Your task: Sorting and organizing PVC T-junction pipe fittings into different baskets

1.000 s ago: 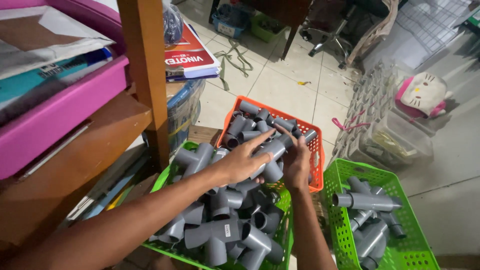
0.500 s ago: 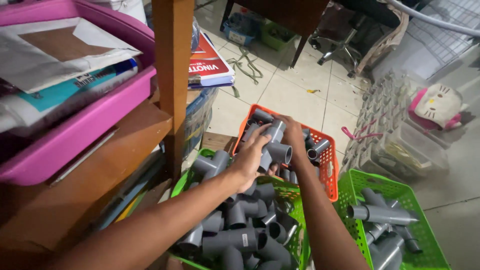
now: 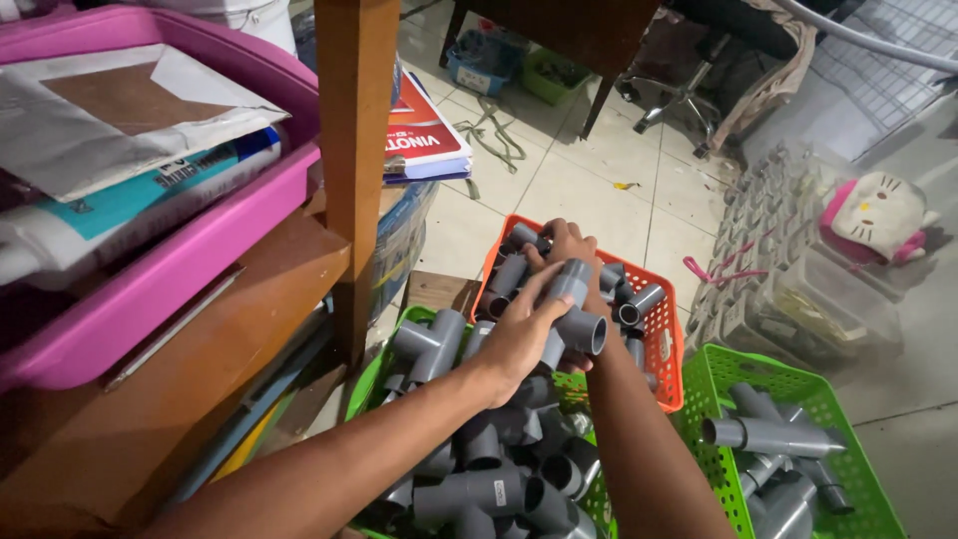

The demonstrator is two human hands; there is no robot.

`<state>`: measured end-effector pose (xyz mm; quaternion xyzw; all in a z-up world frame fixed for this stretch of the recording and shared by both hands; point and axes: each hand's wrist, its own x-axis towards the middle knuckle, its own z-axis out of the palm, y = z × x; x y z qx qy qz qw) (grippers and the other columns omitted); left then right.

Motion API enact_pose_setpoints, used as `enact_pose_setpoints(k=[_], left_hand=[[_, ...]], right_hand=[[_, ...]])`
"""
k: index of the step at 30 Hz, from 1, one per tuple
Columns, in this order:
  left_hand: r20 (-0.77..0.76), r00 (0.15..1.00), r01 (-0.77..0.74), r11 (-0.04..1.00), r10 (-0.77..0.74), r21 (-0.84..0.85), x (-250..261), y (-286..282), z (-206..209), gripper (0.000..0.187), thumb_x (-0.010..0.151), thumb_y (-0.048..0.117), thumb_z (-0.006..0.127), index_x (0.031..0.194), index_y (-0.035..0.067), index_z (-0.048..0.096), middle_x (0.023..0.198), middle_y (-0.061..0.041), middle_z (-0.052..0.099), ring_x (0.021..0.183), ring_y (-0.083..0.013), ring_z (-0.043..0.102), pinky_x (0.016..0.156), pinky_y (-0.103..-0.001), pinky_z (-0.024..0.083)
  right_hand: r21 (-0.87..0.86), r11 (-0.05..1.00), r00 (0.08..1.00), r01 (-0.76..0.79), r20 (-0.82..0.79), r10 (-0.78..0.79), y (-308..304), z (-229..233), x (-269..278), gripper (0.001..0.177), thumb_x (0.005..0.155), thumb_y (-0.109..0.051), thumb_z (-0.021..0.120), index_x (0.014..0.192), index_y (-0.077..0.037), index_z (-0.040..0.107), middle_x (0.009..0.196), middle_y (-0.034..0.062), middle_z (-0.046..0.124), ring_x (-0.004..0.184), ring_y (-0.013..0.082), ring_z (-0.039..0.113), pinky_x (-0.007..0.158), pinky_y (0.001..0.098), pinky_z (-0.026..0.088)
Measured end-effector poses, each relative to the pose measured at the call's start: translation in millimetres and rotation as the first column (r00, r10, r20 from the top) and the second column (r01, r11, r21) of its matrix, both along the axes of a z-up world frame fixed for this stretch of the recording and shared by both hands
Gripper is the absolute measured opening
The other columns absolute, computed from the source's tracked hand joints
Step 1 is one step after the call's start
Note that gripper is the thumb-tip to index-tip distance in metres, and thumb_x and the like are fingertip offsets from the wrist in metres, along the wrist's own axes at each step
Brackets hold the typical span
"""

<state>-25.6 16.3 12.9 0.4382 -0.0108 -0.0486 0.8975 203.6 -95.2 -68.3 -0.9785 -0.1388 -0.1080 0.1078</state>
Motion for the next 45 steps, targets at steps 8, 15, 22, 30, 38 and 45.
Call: enact_pose_setpoints(k=[8,15,22,30,38,45], left_hand=[[-0.006,0.995,-0.101,0.99,0.102,0.104,2.4,4.8,3.6,0.064,0.094,0.029,0.062,0.155,0.02,0.047,0.136,-0.023,0.048,0.106,-0.0325,0.062,0.068,-0.043,0.065],[0.019,0.999,-0.035,0.999,0.035,0.004,20.2,-1.0,-21.1,0.081,0.094,0.017,0.057,0.165,0.026,0.021,0.122,-0.029,0.053,0.069,-0.0359,0.071,0.054,-0.042,0.065],[-0.071,0.978,-0.191,0.98,0.195,0.058,23.6,-11.2,-18.1,0.081,0.086,0.012,0.066,0.159,0.024,0.034,0.129,-0.031,0.047,0.088,-0.0371,0.067,0.054,-0.047,0.065],[-0.11,0.952,-0.263,0.95,0.284,0.171,23.1,-10.3,-13.2,0.081,0.085,0.01,0.067,0.153,0.023,0.024,0.126,-0.029,0.05,0.066,-0.0393,0.071,0.055,-0.042,0.068],[-0.136,0.929,-0.289,0.904,0.344,0.315,25.7,-11.3,-9.9,0.089,0.077,0.021,0.082,0.153,0.019,0.036,0.14,-0.03,0.045,0.105,-0.0436,0.063,0.056,-0.049,0.068],[-0.135,0.938,-0.26,0.906,0.319,0.335,24.8,-5.3,-10.4,0.091,0.081,0.025,0.078,0.157,0.019,0.028,0.133,-0.027,0.046,0.102,-0.0369,0.057,0.056,-0.041,0.065]], right_hand=[[0.29,0.957,0.998,0.01,-0.066,0.009,9.4,26.5,-42.5,0.045,0.092,-0.041,0.072,0.128,-0.016,0.058,0.113,0.0121,0.074,0.113,0.0409,0.067,0.092,0.0594,0.054],[0.916,0.329,0.962,0.231,-0.165,-0.218,-58.0,17.4,-88.0,0.036,0.098,-0.046,0.052,0.118,-0.022,0.069,0.099,0.0058,0.065,0.082,0.0212,0.068,0.063,0.0311,0.049],[0.992,-0.024,0.983,0.121,-0.123,-0.133,-43.6,29.3,-159.4,0.033,0.096,-0.034,0.052,0.102,-0.009,0.072,0.064,0.0137,0.059,0.048,0.0227,0.06,0.04,0.0277,0.044],[0.947,0.305,0.995,-0.104,0.101,0.027,-41.9,24.8,-164.3,0.036,0.108,-0.027,0.047,0.092,-0.004,0.069,0.058,0.0124,0.057,0.046,0.0181,0.059,0.042,0.0295,0.053],[0.862,0.478,0.985,-0.17,0.13,0.116,-40.2,40.2,-178.6,0.046,0.11,-0.033,0.032,0.104,-0.009,0.07,0.056,0.012,0.053,0.045,0.0212,0.06,0.043,0.0323,0.051],[0.753,0.618,0.974,-0.226,0.162,0.159,-44.7,29.4,-164.6,0.042,0.112,-0.029,0.033,0.113,-0.015,0.072,0.095,0.0183,0.072,0.085,0.0304,0.066,0.083,0.0466,0.055]])
